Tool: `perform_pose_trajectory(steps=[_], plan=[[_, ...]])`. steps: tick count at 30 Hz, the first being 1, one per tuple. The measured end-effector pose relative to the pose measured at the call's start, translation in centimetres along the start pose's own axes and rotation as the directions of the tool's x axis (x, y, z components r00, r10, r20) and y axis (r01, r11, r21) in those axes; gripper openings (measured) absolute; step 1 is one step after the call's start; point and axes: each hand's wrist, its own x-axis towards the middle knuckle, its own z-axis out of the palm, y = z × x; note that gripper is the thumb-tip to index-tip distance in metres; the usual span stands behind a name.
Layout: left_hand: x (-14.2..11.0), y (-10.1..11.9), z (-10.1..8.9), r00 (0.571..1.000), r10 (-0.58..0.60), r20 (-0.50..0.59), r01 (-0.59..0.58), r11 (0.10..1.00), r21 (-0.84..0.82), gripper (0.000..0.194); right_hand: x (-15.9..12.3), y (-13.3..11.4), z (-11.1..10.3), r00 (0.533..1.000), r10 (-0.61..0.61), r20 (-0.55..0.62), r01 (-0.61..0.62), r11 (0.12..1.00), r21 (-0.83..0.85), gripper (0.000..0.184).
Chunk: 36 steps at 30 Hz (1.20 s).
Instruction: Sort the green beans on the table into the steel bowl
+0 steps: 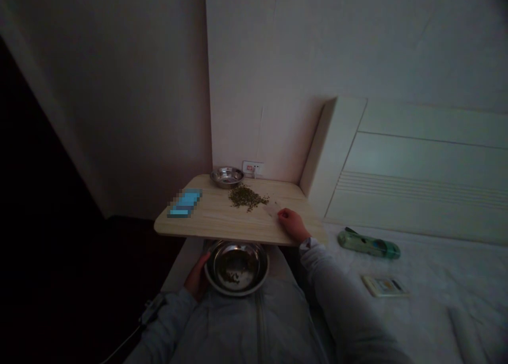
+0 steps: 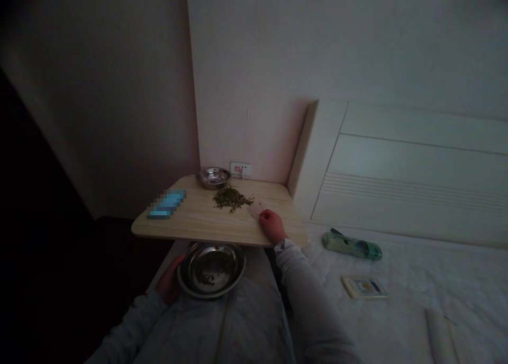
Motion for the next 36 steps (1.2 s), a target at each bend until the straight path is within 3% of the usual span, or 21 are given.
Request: perform_pose_trajectory(steps=[12,21,25,28,36], plan=[[-0.2,0.1,0.3,0.997,-0.012,-0.072,0.012,1.0,-0.003,0.026,2.3,1.8,0.0,0.993,-0.022,-0.118,0.013,0.997,-0.076,0.017],[-0.2,0.0,0.1,0.999,-0.005,-0.038,0.004,1.0,-0.015,0.025,1.8,0.4,1.7,0.969,0.046,-0.243,-0.007,0.987,0.159,0.024],[-0.2,0.0,0.2,1.0,-0.017,-0.008,0.017,1.0,-0.014,0.027,1.5,-1.6,2.8,0.973,0.059,-0.225,-0.002,0.97,0.243,0.034],[-0.2,0.0,0.1,1.0,-0.012,-0.012,0.012,1.0,0.007,0.028,1.4,-2.5,3.6,0.981,0.05,-0.185,-0.006,0.973,0.232,0.03],[0.0,0.1,0.0,0.997,0.028,-0.077,-0.022,0.997,0.07,0.022,1.4,-2.0,4.1,0.986,0.065,-0.152,-0.033,0.978,0.204,0.03]])
